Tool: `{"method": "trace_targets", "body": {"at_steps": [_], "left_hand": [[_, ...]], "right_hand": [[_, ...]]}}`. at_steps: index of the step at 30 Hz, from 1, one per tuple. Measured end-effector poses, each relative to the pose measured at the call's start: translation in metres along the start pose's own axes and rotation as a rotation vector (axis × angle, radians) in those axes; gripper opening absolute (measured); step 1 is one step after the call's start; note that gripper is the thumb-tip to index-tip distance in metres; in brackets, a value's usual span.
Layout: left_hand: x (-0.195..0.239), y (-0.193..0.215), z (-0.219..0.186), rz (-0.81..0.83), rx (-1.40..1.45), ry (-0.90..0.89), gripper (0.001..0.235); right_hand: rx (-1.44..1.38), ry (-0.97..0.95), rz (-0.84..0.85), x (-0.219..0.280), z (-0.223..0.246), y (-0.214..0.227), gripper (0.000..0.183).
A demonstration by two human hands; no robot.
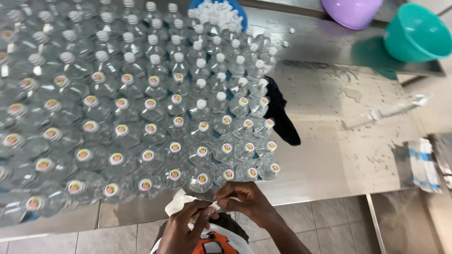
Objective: The person applies round stickers to the caps of many clear plastic bottles arranged on a stainless steel table. They peel each sticker from a roll and press it onto a bottle cap, working systematically across the rows.
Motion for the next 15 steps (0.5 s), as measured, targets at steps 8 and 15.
{"method": "trace_targets", "body": {"at_steps": [8,15], "left_hand": [[-0.008,0.021,-0.004,0.115,0.112,0.279,0.025],[-0.017,0.011,-0.022,0.041,0.294,0.507,0.023]], "right_hand": [[0.347,0.153,-0.211,-0.020,0.030,0.057,0.016],[1.007,0.559,-0.384,-0.125,0.069,0.159,0.013]]}}
Point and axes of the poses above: each hand's wrist, its own x-axis away from the middle knuckle, its own y-axis out of the back of the hand, z = x × y, the point moved 1 cm from there along -x, towards the middle knuckle, and after that the axes turned 13 degrees about z, right-handed, at the moved point
